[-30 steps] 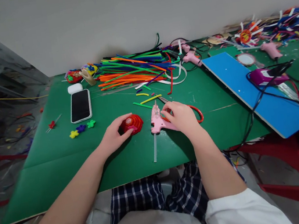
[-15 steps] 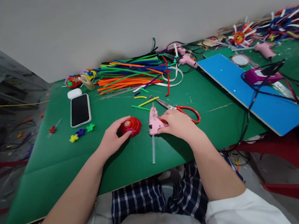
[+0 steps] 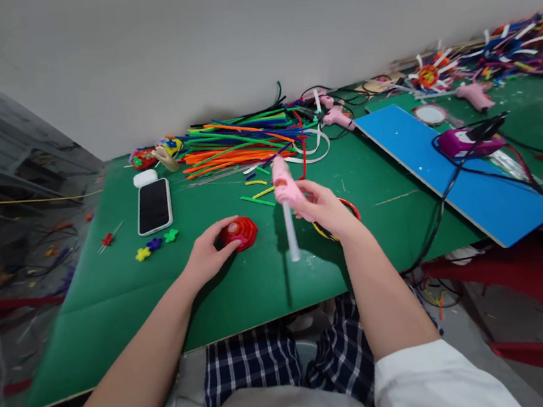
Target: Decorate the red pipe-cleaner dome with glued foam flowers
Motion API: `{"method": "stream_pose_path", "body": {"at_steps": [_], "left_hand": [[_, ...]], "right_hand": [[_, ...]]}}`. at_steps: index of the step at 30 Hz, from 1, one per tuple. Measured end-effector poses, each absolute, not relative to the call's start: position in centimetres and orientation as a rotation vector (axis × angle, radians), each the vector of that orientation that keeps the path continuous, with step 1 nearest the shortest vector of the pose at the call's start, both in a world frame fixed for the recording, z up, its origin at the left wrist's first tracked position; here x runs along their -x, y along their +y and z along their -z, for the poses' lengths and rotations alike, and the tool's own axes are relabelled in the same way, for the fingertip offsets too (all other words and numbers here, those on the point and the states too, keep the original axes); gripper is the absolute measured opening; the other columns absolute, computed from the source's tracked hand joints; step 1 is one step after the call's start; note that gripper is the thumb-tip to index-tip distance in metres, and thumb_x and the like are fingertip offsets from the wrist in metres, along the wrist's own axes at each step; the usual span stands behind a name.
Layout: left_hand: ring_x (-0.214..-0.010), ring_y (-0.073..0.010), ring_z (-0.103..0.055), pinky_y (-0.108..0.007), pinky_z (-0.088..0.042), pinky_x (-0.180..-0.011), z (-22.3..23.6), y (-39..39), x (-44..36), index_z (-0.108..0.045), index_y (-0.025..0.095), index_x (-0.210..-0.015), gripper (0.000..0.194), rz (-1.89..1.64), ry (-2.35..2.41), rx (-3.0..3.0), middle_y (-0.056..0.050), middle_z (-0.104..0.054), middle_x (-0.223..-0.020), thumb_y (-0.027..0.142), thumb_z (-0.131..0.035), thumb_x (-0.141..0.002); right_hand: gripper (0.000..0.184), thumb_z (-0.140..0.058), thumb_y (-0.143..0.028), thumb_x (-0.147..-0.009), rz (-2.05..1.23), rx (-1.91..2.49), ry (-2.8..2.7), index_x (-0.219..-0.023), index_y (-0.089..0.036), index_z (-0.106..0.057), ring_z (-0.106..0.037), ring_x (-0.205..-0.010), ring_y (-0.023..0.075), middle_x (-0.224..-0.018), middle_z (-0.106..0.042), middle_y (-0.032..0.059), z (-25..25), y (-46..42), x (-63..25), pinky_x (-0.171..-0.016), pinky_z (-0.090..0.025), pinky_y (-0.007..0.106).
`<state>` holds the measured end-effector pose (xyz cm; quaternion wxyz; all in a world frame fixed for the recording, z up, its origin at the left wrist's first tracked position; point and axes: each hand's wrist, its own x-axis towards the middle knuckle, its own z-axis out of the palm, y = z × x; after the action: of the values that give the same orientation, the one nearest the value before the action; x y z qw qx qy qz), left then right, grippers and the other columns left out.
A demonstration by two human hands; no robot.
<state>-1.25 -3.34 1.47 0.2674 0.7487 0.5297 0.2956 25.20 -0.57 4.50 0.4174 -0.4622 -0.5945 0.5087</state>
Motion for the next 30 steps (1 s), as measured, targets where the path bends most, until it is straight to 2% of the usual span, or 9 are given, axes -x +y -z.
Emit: {"method": "stream_pose_path", "body": {"at_steps": [3,6,10,16,19,21,23,27,30], "left_hand": [[-0.109,-0.0188,-0.052,-0.037,-0.040,-0.096,-1.6,-3.3,1.1,-0.050,0.022,-0.118,0.044,-0.790,1.436,-2.010,-0.005,-0.056,-0.119,0.028,-0.059,-0.075],[-0.110,-0.0189,-0.052,-0.038,-0.039,-0.097,-1.5,-3.4,1.0,-0.051,0.022,-0.117,0.042,-0.815,1.434,-2.004,-0.005,-0.057,-0.119,0.026,-0.057,-0.076],[-0.118,-0.0186,-0.046,-0.038,-0.034,-0.103,-1.0,-3.8,1.0,-0.047,0.020,-0.121,0.044,-0.861,1.415,-1.979,-0.007,-0.052,-0.126,0.026,-0.054,-0.077],[-0.130,-0.0193,-0.029,-0.037,-0.026,-0.107,-1.2,-4.7,-0.6,-0.030,0.019,-0.133,0.058,-0.976,1.560,-2.039,-0.011,-0.031,-0.141,0.032,-0.050,-0.081],[-0.127,-0.0249,-0.033,-0.040,-0.029,-0.103,-1.7,-4.9,-2.6,-0.031,0.016,-0.133,0.064,-0.893,1.880,-2.107,-0.015,-0.036,-0.137,0.040,-0.052,-0.078],[-0.121,-0.0314,-0.037,-0.046,-0.031,-0.098,-1.9,-4.9,-3.9,-0.032,0.018,-0.133,0.072,-0.694,2.072,-2.217,-0.017,-0.039,-0.133,0.048,-0.057,-0.073],[-0.113,-0.0344,-0.042,-0.048,-0.032,-0.091,-2.2,-4.9,-4.8,-0.032,0.020,-0.134,0.075,-0.514,2.213,-2.280,-0.018,-0.044,-0.127,0.053,-0.056,-0.071],[-0.098,-0.0314,-0.050,-0.043,-0.036,-0.082,-2.5,-4.5,-4.8,-0.025,0.021,-0.137,0.075,-0.302,2.273,-2.284,-0.015,-0.055,-0.107,0.056,-0.050,-0.075],[-0.099,-0.0293,-0.049,-0.039,-0.038,-0.081,-2.7,-3.8,-3.6,-0.027,0.019,-0.136,0.069,-0.263,2.109,-2.343,-0.014,-0.056,-0.106,0.050,-0.047,-0.078]], "right_hand": [[0.040,-0.058,-0.049,-0.071,-1.414,0.976,-1.163,-0.102,-0.024,-0.056,-0.047,-0.051,0.0086,-0.088,-0.057,0.0020,-4.4,-0.2,-25.3,-0.042,-0.041,0.024],[0.045,-0.059,-0.056,-0.067,-1.440,0.878,-1.038,-0.098,-0.024,-0.056,-0.040,-0.042,0.0063,-0.082,-0.055,0.0007,-4.3,0.2,-25.5,-0.032,-0.032,0.021],[0.040,-0.058,-0.055,-0.069,-1.500,0.815,-0.914,-0.092,-0.023,-0.056,-0.038,-0.042,0.0045,-0.076,-0.053,-0.0022,-3.9,0.6,-25.9,-0.032,-0.029,0.018],[0.036,-0.061,-0.050,-0.070,-1.546,0.867,-0.777,-0.089,-0.020,-0.057,-0.040,-0.041,0.0034,-0.071,-0.053,-0.0032,-3.4,1.1,-26.2,-0.031,-0.028,0.016],[0.036,-0.062,-0.050,-0.069,-1.519,0.874,-0.783,-0.089,-0.020,-0.057,-0.041,-0.041,0.0032,-0.070,-0.054,-0.0037,-3.6,1.0,-26.3,-0.032,-0.030,0.016],[0.035,-0.061,-0.050,-0.070,-1.508,0.895,-0.794,-0.088,-0.020,-0.057,-0.041,-0.041,0.0032,-0.071,-0.054,-0.0036,-3.7,0.9,-26.2,-0.032,-0.031,0.016],[0.035,-0.061,-0.050,-0.070,-1.502,0.917,-0.812,-0.088,-0.020,-0.057,-0.042,-0.042,0.0034,-0.070,-0.054,-0.0035,-3.8,0.7,-26.1,-0.033,-0.031,0.016],[0.036,-0.062,-0.050,-0.069,-1.481,0.950,-0.856,-0.088,-0.020,-0.057,-0.043,-0.043,0.0036,-0.071,-0.055,-0.0033,-3.9,0.5,-26.0,-0.033,-0.032,0.016],[0.036,-0.060,-0.051,-0.070,-1.480,1.004,-0.879,-0.088,-0.020,-0.056,-0.042,-0.042,0.0036,-0.072,-0.055,-0.0028,-3.8,0.6,-25.9,-0.034,-0.033,0.017]]}}
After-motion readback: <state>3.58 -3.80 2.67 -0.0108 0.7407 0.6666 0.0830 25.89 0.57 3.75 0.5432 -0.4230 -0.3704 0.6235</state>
